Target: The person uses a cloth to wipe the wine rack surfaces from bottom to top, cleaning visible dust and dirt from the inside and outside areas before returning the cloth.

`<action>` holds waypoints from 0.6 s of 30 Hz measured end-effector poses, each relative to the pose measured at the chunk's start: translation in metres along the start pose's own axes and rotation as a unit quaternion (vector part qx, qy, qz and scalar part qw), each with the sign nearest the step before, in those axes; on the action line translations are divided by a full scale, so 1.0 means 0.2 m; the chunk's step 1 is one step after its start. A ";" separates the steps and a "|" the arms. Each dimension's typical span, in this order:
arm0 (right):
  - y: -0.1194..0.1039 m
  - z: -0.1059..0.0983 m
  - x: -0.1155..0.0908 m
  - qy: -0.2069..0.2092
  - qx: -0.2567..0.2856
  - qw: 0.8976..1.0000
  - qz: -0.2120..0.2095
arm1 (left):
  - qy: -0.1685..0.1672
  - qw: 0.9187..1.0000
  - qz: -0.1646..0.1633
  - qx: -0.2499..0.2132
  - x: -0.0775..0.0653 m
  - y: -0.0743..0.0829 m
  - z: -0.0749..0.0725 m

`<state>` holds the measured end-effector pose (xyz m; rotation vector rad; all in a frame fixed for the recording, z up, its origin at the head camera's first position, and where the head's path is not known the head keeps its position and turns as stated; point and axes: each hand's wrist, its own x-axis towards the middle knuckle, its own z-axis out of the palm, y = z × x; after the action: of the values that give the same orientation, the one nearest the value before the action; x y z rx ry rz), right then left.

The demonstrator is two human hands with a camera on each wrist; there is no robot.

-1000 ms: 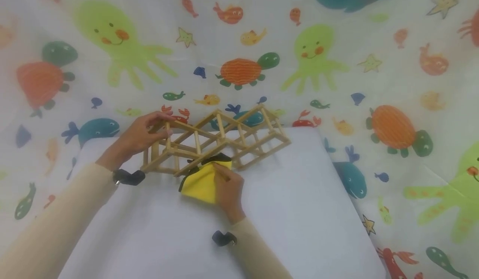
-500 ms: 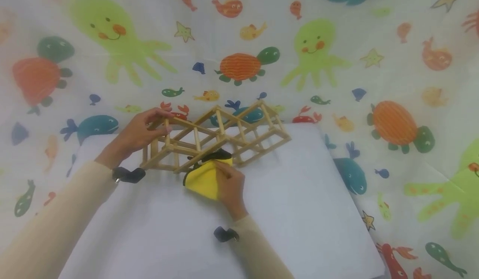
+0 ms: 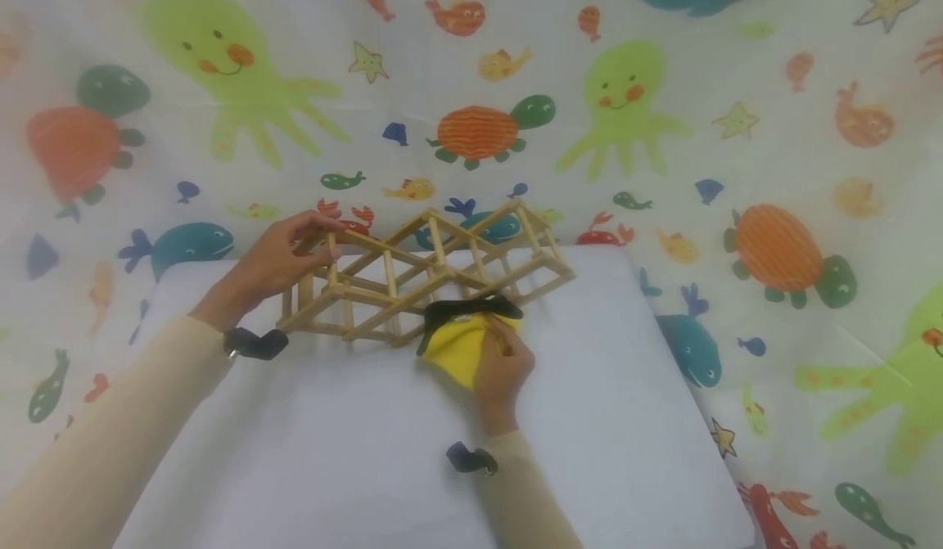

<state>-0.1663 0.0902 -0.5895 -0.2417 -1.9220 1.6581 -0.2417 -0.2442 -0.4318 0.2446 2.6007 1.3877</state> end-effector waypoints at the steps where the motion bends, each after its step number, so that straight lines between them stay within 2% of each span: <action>1: -0.01 -0.01 0.02 0.011 -0.004 1.000 -0.004 | -0.001 1.000 0.000 -0.001 0.00 0.00 0.00; 3: -0.01 -0.01 0.06 0.019 -0.002 1.000 -0.010 | -0.001 1.000 0.002 -0.002 0.01 0.00 0.00; 5: -0.02 0.00 0.07 0.009 0.001 1.000 -0.014 | 0.001 1.000 0.002 -0.003 0.00 0.00 0.00; 10: 0.02 0.05 0.02 -0.025 -0.003 1.000 -0.005 | 0.000 1.000 0.005 -0.004 0.01 -0.01 0.00; 13: 0.05 0.08 -0.04 -0.064 -0.024 0.998 -0.008 | 0.002 1.000 0.006 -0.004 0.01 -0.01 0.00; 16: 0.07 0.11 -0.09 -0.118 -0.057 0.991 -0.009 | 0.004 1.000 0.000 0.001 0.01 -0.01 0.00; 18: 0.07 0.11 -0.11 -0.139 -0.075 0.987 0.002 | 0.003 1.000 -0.003 0.002 0.02 -0.01 0.01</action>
<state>-0.1639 0.0636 -0.6112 -0.0745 -2.2580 1.6197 -0.2446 -0.2431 -0.4338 0.2342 2.6081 1.3829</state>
